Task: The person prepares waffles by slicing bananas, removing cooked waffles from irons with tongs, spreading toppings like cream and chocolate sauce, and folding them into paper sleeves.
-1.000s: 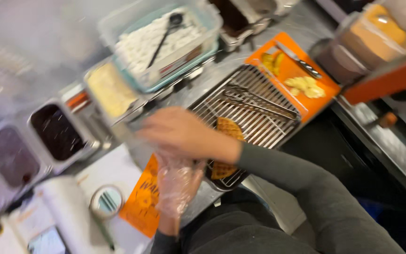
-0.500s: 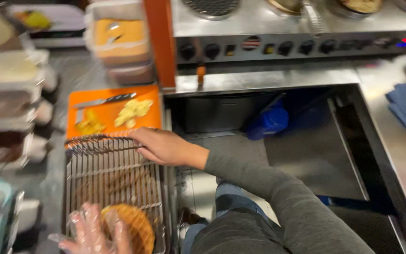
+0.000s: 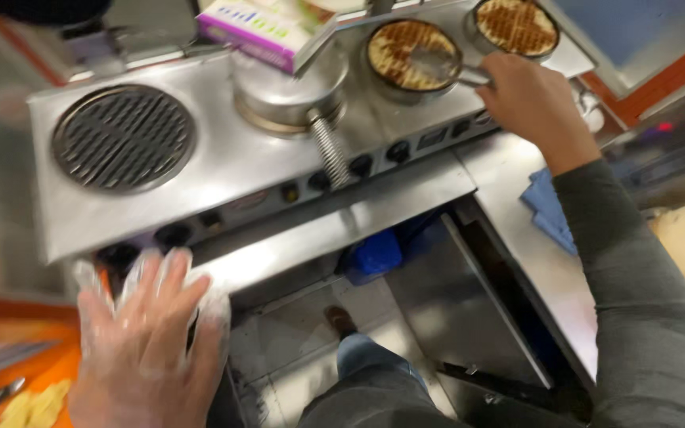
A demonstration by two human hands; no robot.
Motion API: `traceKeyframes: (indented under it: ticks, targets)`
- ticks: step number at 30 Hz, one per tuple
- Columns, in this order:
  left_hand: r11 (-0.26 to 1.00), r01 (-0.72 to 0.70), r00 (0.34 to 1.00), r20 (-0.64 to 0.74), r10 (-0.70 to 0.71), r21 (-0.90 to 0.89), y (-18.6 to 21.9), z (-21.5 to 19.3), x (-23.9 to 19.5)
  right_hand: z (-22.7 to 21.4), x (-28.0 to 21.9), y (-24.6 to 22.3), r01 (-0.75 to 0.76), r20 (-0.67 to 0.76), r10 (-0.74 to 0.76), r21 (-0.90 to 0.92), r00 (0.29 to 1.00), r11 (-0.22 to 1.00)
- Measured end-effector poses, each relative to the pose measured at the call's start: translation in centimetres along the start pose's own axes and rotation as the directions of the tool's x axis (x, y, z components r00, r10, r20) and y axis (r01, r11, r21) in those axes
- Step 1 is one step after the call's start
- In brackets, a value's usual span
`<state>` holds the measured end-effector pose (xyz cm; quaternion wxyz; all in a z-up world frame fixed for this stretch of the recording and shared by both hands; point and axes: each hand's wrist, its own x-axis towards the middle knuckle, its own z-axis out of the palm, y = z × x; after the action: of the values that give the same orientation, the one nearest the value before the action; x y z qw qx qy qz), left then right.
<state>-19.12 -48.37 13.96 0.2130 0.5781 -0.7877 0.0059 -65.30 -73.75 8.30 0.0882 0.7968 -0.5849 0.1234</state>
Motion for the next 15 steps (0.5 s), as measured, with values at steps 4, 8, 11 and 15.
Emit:
traceKeyframes:
  ticks: [4, 8, 11, 15]
  targets:
    - [0.986, -0.148, 0.989, 0.026, 0.146, 0.072, 3.2, 3.5, 13.1, 4.5, 4.4, 3.8, 0.130, 0.092, -0.133, 0.033, 0.987, 0.991]
    - [0.965, -0.255, 0.967, 0.000, 0.256, 0.054, 4.0, 7.5, 22.6, 6.1, 5.5, 4.6, 0.231, 0.093, -0.238, 0.078, 0.967, 0.970]
    - [0.918, -0.364, 0.931, 0.100, 0.352, 0.156, 3.7, 10.4, 28.8, 6.9, 6.0, 4.5, 0.252, 0.080, -0.258, 0.078, 0.963, 0.965]
    - [0.791, -0.546, 0.838, 0.165, 0.520, 0.276, 3.2, 14.6, 36.2, 7.5, 6.1, 4.6, 0.200, 0.056, -0.198, -0.017, 0.979, 0.980]
